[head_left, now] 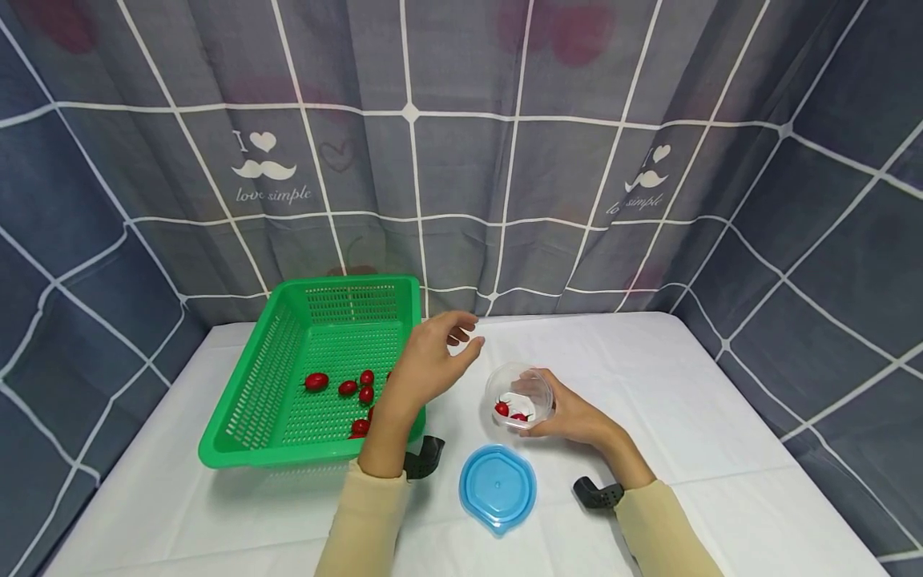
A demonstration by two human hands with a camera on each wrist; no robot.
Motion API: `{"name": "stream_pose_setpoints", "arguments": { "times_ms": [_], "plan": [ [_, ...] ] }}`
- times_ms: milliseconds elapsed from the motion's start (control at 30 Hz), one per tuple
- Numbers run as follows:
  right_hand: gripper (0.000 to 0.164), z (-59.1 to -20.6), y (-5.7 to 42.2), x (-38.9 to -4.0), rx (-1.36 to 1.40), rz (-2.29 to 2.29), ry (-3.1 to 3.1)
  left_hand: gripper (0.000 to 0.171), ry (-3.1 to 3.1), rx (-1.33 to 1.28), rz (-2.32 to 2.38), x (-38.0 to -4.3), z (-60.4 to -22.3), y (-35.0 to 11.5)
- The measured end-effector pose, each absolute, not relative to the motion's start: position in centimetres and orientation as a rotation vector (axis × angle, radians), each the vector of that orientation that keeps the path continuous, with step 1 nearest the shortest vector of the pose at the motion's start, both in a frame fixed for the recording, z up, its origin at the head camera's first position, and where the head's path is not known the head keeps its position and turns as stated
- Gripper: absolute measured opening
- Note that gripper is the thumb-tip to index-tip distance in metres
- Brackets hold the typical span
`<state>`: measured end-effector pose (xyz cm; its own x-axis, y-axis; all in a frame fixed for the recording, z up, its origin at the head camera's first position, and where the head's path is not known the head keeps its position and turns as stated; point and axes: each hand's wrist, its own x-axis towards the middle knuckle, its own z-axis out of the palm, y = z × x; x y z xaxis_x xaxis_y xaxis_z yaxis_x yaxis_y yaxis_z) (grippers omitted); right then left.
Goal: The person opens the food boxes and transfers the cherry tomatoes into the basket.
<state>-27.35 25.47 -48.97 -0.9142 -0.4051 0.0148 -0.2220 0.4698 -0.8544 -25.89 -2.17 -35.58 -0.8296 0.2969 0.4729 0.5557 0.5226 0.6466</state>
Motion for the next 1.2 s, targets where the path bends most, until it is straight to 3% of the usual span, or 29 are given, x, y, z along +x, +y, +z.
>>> {"name": "stream_pose_setpoints", "arguments": {
  "times_ms": [1200],
  "plan": [
    [0.094, -49.4, 26.0, -27.6, -0.593, -1.445, 2.512, 0.027, -2.782, -1.054, -1.041, -26.4, -41.0, 4.2]
  ]
}}
